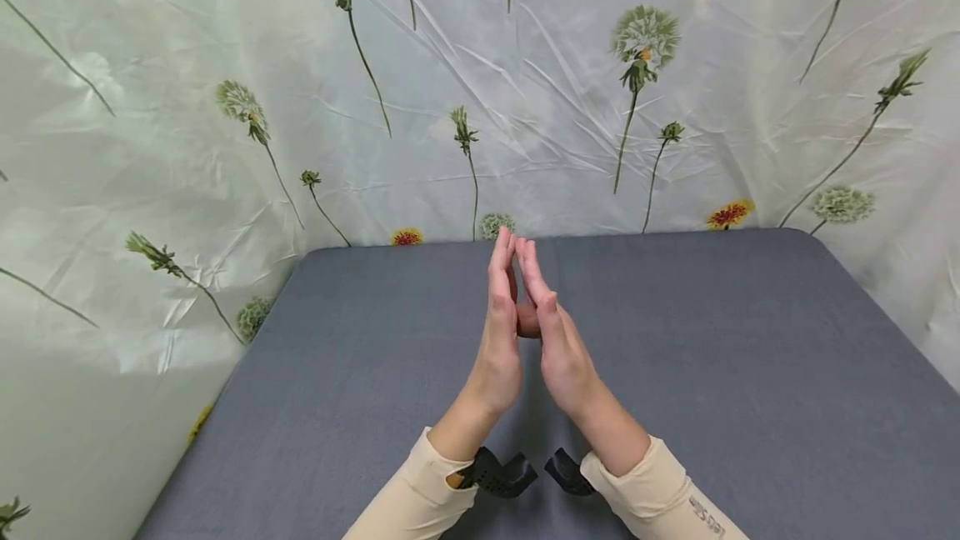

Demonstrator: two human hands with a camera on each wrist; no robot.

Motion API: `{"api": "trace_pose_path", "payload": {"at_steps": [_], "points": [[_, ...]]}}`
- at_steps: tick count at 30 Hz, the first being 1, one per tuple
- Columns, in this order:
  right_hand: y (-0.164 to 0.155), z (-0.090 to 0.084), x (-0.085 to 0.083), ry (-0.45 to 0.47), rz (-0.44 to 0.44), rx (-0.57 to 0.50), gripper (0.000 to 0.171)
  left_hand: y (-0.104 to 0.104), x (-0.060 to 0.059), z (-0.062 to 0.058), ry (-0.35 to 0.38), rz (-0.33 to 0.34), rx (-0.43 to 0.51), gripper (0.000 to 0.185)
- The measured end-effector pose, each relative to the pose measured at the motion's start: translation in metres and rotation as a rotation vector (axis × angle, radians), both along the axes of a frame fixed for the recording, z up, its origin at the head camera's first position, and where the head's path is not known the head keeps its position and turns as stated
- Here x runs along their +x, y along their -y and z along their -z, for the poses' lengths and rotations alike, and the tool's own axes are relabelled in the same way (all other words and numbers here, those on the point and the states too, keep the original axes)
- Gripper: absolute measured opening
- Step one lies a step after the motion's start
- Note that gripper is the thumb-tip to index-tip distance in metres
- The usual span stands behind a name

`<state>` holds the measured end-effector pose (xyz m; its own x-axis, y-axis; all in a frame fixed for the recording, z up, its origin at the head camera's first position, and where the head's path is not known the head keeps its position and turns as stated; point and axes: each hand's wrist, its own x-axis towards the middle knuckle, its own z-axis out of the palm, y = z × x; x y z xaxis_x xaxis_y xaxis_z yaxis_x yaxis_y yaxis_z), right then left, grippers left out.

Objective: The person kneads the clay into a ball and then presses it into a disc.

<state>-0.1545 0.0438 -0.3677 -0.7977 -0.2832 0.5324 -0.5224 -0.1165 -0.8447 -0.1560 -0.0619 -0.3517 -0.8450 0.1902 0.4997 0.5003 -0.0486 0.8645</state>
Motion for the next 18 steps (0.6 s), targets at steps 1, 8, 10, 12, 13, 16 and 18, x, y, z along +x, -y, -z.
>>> {"api": "trace_pose_path", "payload": {"at_steps": [1,8,10,12,13,16,18], "points": [[0.001,0.0,0.0,0.012,-0.013,0.003,0.073,0.001,0.0,-0.003,-0.003,-0.014,-0.001,0.097],[0.018,0.002,0.01,0.001,-0.079,0.047,0.069,0.015,-0.005,-0.017,0.015,-0.08,0.081,0.107],[0.02,0.0,0.013,-0.029,-0.067,0.056,0.069,0.016,-0.007,-0.017,0.034,-0.079,0.11,0.107],[0.021,-0.002,0.014,-0.052,-0.051,0.059,0.07,0.016,-0.009,-0.016,0.05,-0.063,0.133,0.106],[0.02,-0.003,0.015,-0.067,-0.039,0.058,0.07,0.016,-0.009,-0.014,0.062,-0.052,0.141,0.105],[0.017,-0.007,0.016,-0.096,-0.012,0.05,0.073,0.013,-0.01,-0.01,0.093,-0.013,0.14,0.103],[0.013,-0.009,0.016,-0.124,0.007,0.036,0.074,0.01,-0.01,-0.007,0.108,0.02,0.137,0.101]]}}
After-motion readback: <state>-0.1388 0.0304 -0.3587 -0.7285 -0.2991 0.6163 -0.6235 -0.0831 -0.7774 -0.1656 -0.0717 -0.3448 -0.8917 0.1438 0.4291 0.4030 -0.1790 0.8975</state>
